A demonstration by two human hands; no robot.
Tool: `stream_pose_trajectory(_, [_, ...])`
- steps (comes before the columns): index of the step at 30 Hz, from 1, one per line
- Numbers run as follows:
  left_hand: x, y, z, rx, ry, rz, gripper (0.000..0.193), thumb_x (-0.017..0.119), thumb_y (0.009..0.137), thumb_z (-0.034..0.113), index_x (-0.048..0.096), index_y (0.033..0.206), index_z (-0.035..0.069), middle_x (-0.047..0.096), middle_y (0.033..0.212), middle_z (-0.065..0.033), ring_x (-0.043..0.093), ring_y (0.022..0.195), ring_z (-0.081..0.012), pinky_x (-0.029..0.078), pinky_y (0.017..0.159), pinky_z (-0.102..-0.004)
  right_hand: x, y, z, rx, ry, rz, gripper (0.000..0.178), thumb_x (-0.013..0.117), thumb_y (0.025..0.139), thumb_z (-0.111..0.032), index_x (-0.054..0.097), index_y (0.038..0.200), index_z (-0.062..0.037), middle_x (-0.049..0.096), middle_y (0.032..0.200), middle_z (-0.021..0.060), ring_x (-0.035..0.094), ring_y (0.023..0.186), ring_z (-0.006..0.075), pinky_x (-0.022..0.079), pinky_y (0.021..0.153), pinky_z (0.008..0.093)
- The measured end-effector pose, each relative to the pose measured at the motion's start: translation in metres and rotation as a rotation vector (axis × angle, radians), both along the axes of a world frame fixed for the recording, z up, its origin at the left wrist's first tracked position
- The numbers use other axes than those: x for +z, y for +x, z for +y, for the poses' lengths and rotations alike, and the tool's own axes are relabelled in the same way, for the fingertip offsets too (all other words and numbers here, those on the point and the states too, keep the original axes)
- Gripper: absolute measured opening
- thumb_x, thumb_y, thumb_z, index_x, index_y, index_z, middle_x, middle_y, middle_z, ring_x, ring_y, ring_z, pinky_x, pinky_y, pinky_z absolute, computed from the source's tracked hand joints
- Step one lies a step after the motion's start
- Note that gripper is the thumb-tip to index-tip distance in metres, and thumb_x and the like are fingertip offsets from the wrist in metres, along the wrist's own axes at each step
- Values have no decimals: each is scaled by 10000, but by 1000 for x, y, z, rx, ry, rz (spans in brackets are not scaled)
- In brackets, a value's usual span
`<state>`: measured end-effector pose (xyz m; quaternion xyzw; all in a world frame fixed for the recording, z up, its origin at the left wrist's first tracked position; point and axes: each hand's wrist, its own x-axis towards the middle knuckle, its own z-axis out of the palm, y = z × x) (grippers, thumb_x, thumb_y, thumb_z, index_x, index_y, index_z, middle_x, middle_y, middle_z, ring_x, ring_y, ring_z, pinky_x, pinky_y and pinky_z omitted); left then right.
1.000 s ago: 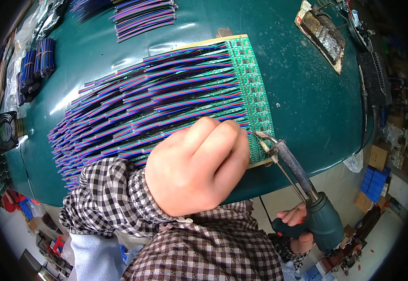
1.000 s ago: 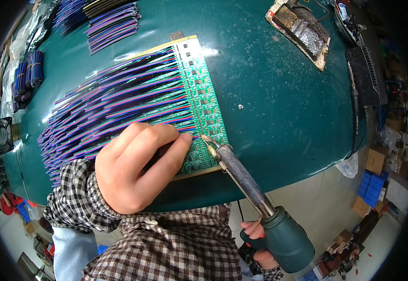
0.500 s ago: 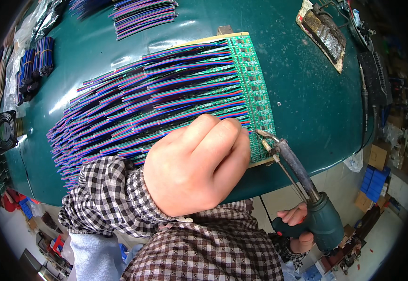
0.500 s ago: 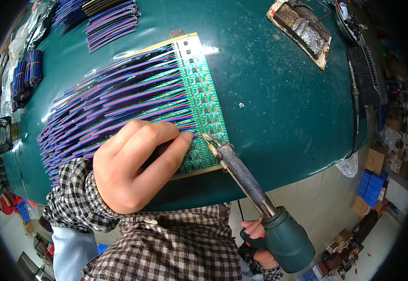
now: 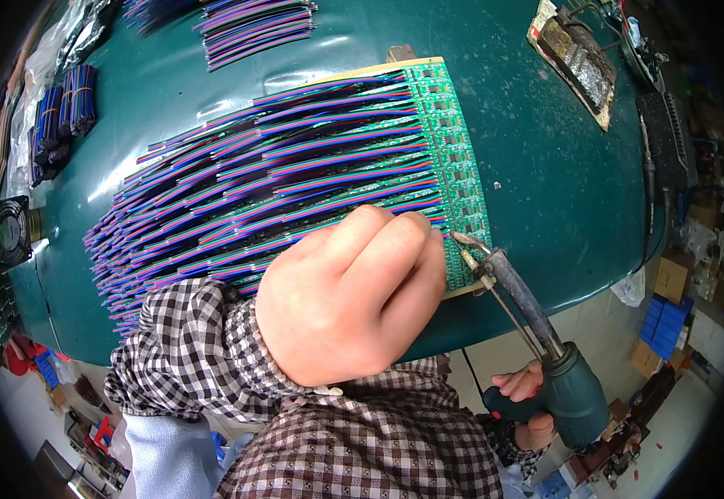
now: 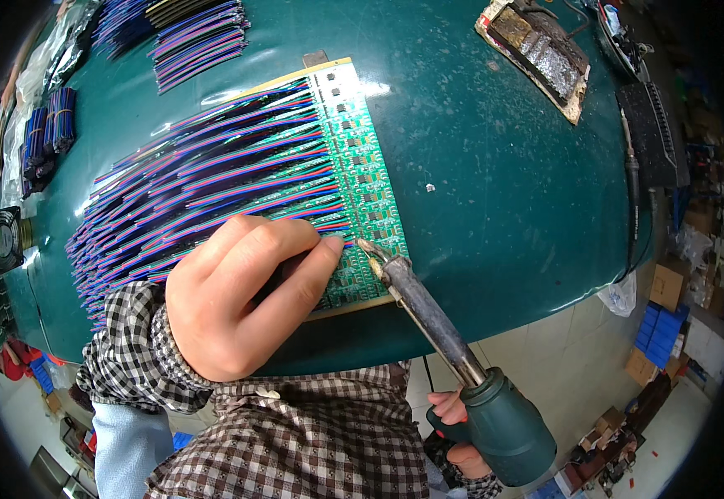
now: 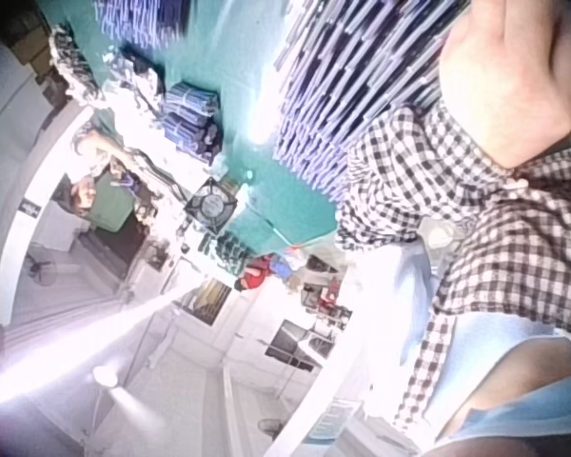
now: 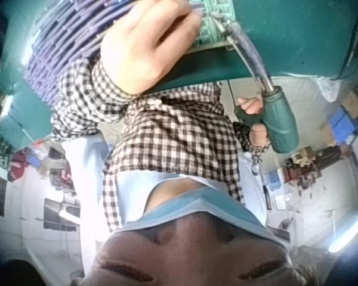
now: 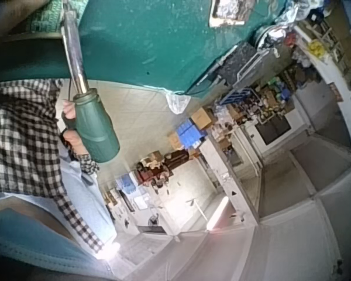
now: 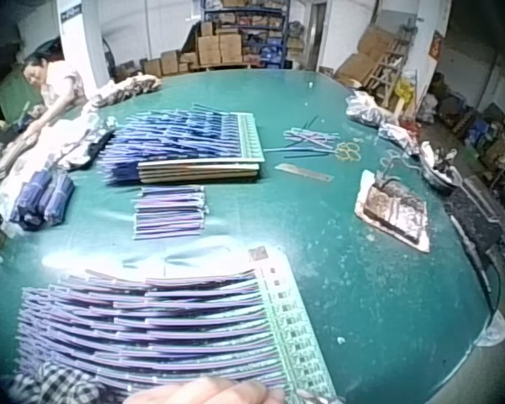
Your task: The person places ribbon cables onto circuit boards by hand and solders the wire ends to the boards using a soldering tool.
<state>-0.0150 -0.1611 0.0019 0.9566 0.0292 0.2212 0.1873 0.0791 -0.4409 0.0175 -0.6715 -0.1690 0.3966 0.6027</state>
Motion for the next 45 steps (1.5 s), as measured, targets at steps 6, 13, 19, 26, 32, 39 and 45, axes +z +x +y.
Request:
stream_pose_trajectory(6, [-3, 1, -1, 5, 29, -35, 367, 628, 528, 42, 643, 873, -81, 582, 846, -130, 569, 676, -195, 484, 550, -266, -5, 9, -9, 25, 74, 55, 754, 691, 764, -494, 410, 1177, 70, 573, 831, 87, 597, 832, 244, 517, 866, 461])
stream_pose_trajectory(13, [-5, 1, -1, 9, 70, -68, 385, 620, 501, 37, 649, 867, -82, 582, 837, -130, 573, 674, -193, 481, 535, -260, -6, 12, -15, 88, 45, 69, 701, 688, 762, -510, 454, 1092, 62, 570, 840, 89, 603, 852, 247, 516, 872, 451])
stream_pose_trajectory(19, [-5, 2, -2, 7, 89, -69, 399, 610, 490, 43, 647, 867, -83, 581, 835, -132, 575, 671, -196, 485, 541, -261, 0, 1, -2, 1, -31, 36, 755, 707, 729, -538, 443, 1102, 63, 567, 829, 96, 603, 854, 249, 514, 870, 449])
stream_pose_trajectory(26, [-7, 3, -5, 25, 100, -89, 408, 604, 486, 53, 645, 868, -86, 580, 832, -132, 575, 666, -197, 485, 546, -265, -5, 4, -9, 22, 20, 44, 795, 711, 732, -523, 405, 1165, 70, 570, 831, 104, 601, 863, 260, 511, 871, 460])
stream_pose_trajectory(32, [-6, 1, -7, 55, 82, -76, 422, 599, 487, 57, 643, 881, -90, 579, 839, -134, 575, 668, -199, 487, 554, -268, -6, 11, -19, 112, -13, 98, 772, 687, 768, -493, 387, 1193, 78, 571, 830, 101, 599, 848, 259, 516, 869, 462])
stream_pose_trajectory(39, [-4, 4, -6, 43, 89, -38, 432, 595, 493, 57, 638, 895, -96, 577, 854, -142, 578, 674, -205, 494, 570, -272, -16, 13, -10, -20, 201, 4, 762, 581, 830, -546, 379, 1206, 85, 548, 817, 93, 586, 795, 235, 548, 805, 442])
stream_pose_trajectory(45, [3, 7, -8, 48, 70, -48, 413, 613, 521, 59, 642, 908, -82, 581, 864, -138, 578, 683, -217, 494, 578, -283, -12, 33, 10, -278, 349, -20, 707, 495, 883, -531, 403, 1175, 107, 553, 857, 118, 596, 804, 250, 576, 711, 393])
